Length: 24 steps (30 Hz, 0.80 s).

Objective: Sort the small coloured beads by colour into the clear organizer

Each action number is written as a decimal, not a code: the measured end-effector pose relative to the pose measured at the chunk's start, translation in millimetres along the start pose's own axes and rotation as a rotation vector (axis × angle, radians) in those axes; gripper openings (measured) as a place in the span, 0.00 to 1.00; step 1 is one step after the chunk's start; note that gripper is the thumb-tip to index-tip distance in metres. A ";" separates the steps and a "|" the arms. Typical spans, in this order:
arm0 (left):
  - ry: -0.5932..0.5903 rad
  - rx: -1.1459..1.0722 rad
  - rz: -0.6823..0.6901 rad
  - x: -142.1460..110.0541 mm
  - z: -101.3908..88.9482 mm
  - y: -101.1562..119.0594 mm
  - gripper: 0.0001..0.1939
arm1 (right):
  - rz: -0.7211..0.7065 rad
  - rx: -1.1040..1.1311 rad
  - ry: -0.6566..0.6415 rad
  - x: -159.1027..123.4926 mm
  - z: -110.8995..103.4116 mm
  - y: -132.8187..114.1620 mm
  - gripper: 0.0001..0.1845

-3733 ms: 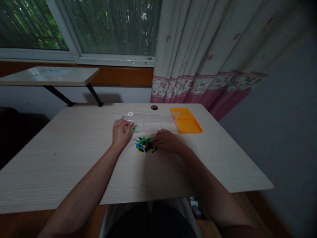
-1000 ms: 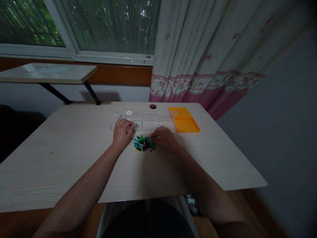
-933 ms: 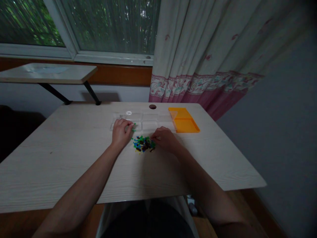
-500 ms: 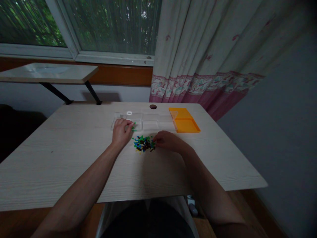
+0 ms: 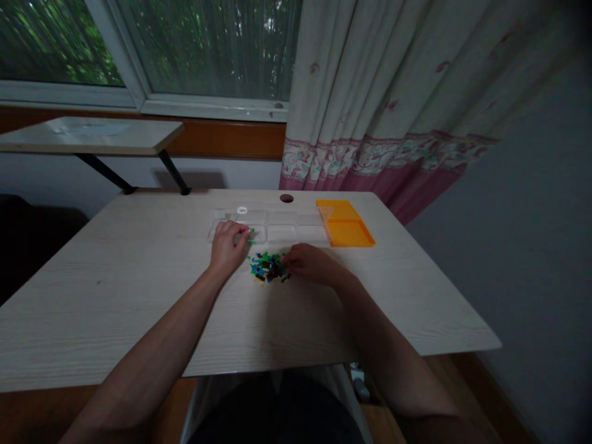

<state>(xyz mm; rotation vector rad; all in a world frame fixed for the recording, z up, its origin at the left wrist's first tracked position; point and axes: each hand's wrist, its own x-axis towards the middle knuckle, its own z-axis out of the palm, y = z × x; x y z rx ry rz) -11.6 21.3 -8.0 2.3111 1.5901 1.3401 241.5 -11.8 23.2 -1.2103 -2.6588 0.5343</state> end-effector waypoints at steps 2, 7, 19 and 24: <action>-0.001 -0.004 0.000 0.1 -0.1 -0.3 0.11 | 0.005 -0.011 0.010 0.6 0.7 0.4 0.10; 0.002 -0.018 0.003 0.5 0.7 -2.0 0.11 | 0.001 -0.022 0.041 1.3 2.0 2.6 0.10; -0.003 -0.027 -0.013 0.7 2.3 -2.9 0.11 | -0.008 -0.036 0.019 3.7 4.5 -0.2 0.07; -0.003 -0.023 -0.017 0.6 3.0 -4.1 0.11 | -0.005 -0.059 0.021 4.8 6.4 -0.1 0.08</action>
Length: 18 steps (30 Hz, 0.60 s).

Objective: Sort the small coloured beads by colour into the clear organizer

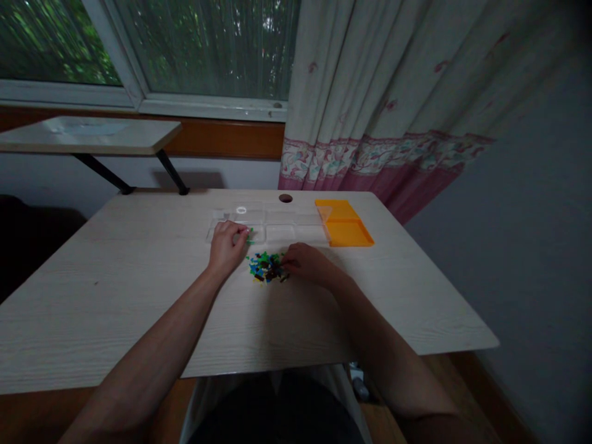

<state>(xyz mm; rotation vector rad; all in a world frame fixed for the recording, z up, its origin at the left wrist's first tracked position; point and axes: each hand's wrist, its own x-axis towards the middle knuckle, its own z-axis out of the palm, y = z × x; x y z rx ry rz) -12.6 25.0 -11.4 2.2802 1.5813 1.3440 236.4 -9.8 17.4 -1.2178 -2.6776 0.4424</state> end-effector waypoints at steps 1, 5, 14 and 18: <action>0.002 0.000 0.005 -0.1 0.1 -0.4 0.11 | 0.004 -0.004 0.000 0.3 0.8 0.2 0.08; 0.004 0.004 0.016 -0.3 0.1 -1.1 0.11 | 0.000 -0.005 -0.003 0.7 2.8 0.6 0.07; 0.012 0.001 0.001 0.5 0.4 -0.9 0.11 | 0.057 0.005 0.096 -0.2 -1.8 0.7 0.09; 0.010 0.001 0.004 0.8 -0.5 -0.4 0.11 | 0.100 0.012 0.131 0.7 -2.4 1.0 0.08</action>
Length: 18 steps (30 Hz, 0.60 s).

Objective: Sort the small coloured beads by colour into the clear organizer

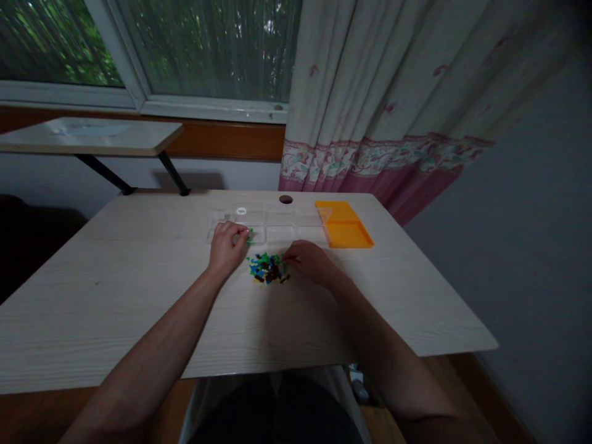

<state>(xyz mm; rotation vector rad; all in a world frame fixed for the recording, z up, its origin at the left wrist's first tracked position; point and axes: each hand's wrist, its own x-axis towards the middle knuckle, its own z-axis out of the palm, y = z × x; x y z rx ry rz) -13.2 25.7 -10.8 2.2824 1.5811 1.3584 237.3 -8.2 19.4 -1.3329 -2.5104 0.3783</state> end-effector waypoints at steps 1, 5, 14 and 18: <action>0.000 -0.002 0.003 0.0 -0.1 -0.2 0.11 | 0.019 0.005 0.013 0.2 -0.1 -0.5 0.07; 0.008 -0.003 -0.003 -0.2 -0.1 -1.4 0.10 | 0.063 0.047 0.097 0.8 0.2 -2.7 0.07; -0.004 -0.010 -0.013 -0.3 -1.0 -0.7 0.10 | 0.093 0.153 0.250 2.4 4.0 -9.9 0.05; 0.006 -0.012 -0.021 0.0 0.1 -3.7 0.11 | 0.098 0.162 0.242 3.2 5.2 -12.1 0.05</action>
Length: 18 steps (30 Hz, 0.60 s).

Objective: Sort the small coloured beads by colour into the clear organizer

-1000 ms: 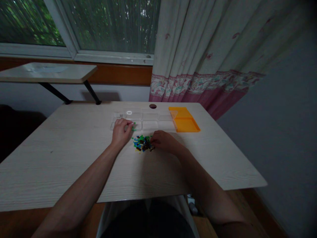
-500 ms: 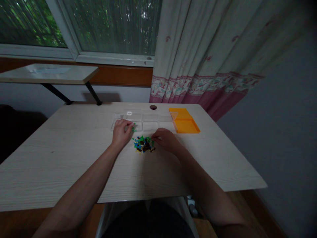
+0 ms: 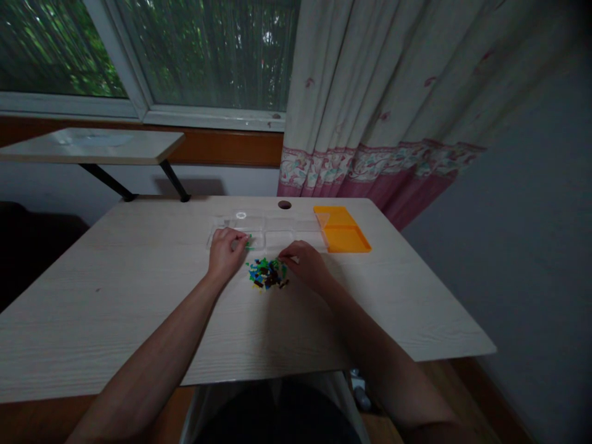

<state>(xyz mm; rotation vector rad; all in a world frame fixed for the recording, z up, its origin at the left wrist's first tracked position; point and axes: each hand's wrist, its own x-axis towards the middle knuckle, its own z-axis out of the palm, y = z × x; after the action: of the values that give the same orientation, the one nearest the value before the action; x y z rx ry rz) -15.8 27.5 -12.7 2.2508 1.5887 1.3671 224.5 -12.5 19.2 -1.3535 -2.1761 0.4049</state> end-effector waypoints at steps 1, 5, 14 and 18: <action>0.005 0.000 -0.001 0.1 0.2 -0.8 0.11 | -0.003 -0.001 0.002 0.1 0.5 0.0 0.05; 0.013 0.010 -0.005 0.3 0.4 -3.2 0.10 | -0.004 0.006 0.003 0.3 1.8 0.5 0.05; 0.023 0.066 -0.015 0.0 0.7 -6.3 0.11 | 0.028 0.022 0.013 0.4 4.6 3.3 0.05; -0.006 0.175 -0.076 0.1 -1.8 -4.5 0.12 | 0.073 0.032 0.032 0.7 5.4 2.6 0.05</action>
<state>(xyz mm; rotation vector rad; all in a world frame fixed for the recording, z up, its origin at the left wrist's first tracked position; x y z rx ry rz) -20.3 28.9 -13.8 2.2572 1.8379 1.2467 223.0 -10.6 13.7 -1.4157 -2.0908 0.4405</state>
